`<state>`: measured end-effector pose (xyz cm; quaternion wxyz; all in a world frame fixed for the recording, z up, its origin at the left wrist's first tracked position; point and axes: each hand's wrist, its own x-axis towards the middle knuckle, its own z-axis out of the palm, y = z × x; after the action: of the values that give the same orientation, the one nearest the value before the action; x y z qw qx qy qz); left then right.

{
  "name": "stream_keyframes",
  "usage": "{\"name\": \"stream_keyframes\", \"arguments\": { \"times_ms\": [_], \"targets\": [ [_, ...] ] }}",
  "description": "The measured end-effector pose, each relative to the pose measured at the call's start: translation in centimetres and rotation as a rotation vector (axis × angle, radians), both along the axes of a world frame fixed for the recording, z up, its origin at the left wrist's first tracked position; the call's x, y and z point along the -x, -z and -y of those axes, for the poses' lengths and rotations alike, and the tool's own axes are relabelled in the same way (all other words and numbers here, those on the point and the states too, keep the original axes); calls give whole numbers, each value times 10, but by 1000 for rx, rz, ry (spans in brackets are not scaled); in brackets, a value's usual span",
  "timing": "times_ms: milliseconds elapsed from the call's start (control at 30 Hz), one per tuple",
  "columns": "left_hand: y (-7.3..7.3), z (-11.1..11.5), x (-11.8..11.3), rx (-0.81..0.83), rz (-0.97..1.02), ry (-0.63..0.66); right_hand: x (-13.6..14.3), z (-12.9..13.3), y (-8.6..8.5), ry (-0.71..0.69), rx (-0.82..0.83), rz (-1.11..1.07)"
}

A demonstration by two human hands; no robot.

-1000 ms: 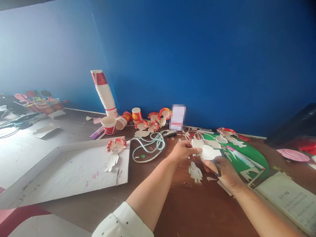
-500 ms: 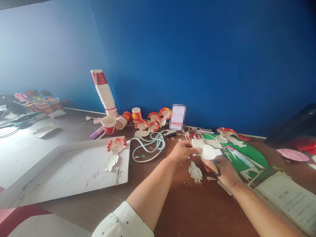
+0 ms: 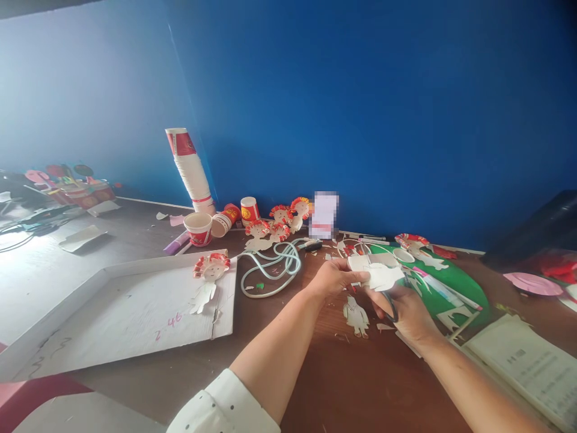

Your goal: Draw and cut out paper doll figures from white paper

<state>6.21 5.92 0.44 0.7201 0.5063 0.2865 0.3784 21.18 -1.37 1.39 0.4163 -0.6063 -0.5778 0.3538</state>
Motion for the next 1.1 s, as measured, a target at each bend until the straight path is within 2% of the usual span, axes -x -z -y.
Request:
{"name": "stream_keyframes", "arguments": {
  "times_ms": [167,300,500,600,733,900,967,1100],
  "targets": [
    [2,-1,-1,50,41,-18,4,1,-3,41,68,22],
    [7,-6,1,81,140,-30,-1,-3,1,107,99,12],
    [10,-12,3,149,210,-181,-19,-11,16,207,26,-111],
    [9,-12,4,171,197,-206,-18,-11,15,163,15,-137],
    [7,-11,5,211,247,-220,-9,-4,2,-6,71,-60],
    [8,-11,4,193,239,-165,-1,3,-13,-209,208,-139],
    [9,-10,4,165,235,-135,-1,3,-14,-223,247,-159],
    [11,-9,4,106,213,-112,-2,1,-9,-149,227,-164]
  ]
}}
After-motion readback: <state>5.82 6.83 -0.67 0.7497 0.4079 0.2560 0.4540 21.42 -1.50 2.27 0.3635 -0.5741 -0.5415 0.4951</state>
